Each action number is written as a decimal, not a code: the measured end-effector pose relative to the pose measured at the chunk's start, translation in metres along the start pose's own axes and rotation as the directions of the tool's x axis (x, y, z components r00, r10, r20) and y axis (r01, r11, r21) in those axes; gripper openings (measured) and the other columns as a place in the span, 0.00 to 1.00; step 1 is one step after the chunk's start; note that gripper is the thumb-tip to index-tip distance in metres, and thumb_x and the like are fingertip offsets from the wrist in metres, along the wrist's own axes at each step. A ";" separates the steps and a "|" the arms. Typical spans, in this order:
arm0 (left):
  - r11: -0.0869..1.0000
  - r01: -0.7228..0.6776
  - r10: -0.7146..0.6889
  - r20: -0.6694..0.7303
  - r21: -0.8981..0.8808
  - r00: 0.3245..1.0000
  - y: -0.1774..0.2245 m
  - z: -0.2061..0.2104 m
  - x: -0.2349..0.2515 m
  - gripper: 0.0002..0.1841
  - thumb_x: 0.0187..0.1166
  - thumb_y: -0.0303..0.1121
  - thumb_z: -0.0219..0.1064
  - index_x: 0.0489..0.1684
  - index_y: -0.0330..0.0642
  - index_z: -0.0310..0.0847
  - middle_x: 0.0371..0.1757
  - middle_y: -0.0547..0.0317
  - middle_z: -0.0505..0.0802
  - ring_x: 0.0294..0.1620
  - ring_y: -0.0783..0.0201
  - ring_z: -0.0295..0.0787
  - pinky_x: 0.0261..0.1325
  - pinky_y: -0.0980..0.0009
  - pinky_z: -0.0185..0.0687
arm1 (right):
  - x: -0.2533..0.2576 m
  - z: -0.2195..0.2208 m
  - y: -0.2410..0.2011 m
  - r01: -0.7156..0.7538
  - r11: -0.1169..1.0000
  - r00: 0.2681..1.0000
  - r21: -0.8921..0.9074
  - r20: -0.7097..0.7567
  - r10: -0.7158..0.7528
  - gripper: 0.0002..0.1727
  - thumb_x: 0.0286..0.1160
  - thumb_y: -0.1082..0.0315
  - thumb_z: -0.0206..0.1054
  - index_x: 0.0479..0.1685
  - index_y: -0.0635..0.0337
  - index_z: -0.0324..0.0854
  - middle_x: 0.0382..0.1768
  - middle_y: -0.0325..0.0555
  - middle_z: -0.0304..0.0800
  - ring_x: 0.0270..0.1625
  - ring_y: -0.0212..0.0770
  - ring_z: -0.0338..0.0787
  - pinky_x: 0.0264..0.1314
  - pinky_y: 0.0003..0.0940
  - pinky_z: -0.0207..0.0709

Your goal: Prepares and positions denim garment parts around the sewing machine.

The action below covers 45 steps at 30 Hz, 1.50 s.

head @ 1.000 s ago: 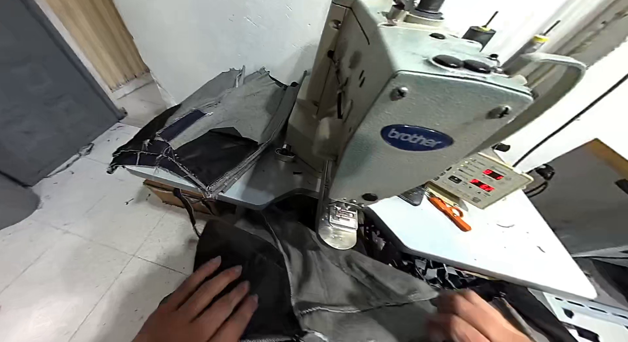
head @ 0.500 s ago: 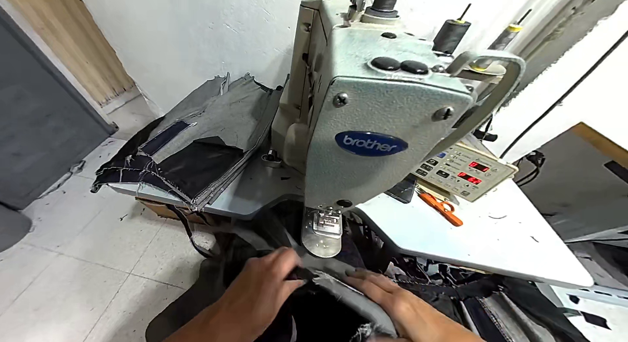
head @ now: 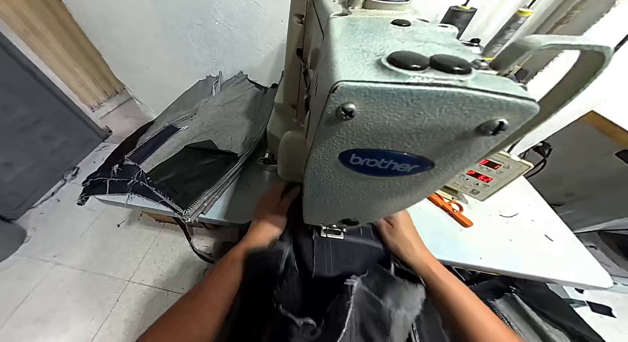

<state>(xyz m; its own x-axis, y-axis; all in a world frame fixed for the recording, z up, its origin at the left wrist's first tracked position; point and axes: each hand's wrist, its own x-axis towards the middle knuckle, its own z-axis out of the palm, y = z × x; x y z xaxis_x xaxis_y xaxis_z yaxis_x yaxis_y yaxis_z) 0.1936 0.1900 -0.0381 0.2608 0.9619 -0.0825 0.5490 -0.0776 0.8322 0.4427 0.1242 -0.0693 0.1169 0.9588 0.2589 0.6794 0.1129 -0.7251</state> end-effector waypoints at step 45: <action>0.821 -0.310 0.124 0.381 0.479 0.916 0.016 -0.033 -0.073 0.32 0.85 0.57 0.59 0.49 0.28 0.85 0.33 0.38 0.92 0.36 0.38 0.93 0.40 0.40 0.85 | -0.103 -0.032 0.009 -0.344 0.936 0.926 0.067 0.189 0.327 0.36 0.73 0.57 0.72 0.76 0.73 0.69 0.66 0.64 0.85 0.68 0.54 0.87 0.74 0.52 0.77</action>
<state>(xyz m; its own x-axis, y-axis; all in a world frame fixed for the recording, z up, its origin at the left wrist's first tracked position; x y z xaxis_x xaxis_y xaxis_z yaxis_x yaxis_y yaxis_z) 0.1573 0.1274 -0.0004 0.6098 0.7716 -0.1812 0.7500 -0.4879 0.4466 0.4599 0.0179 -0.0818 0.1931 0.9741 -0.1180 0.5471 -0.2067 -0.8111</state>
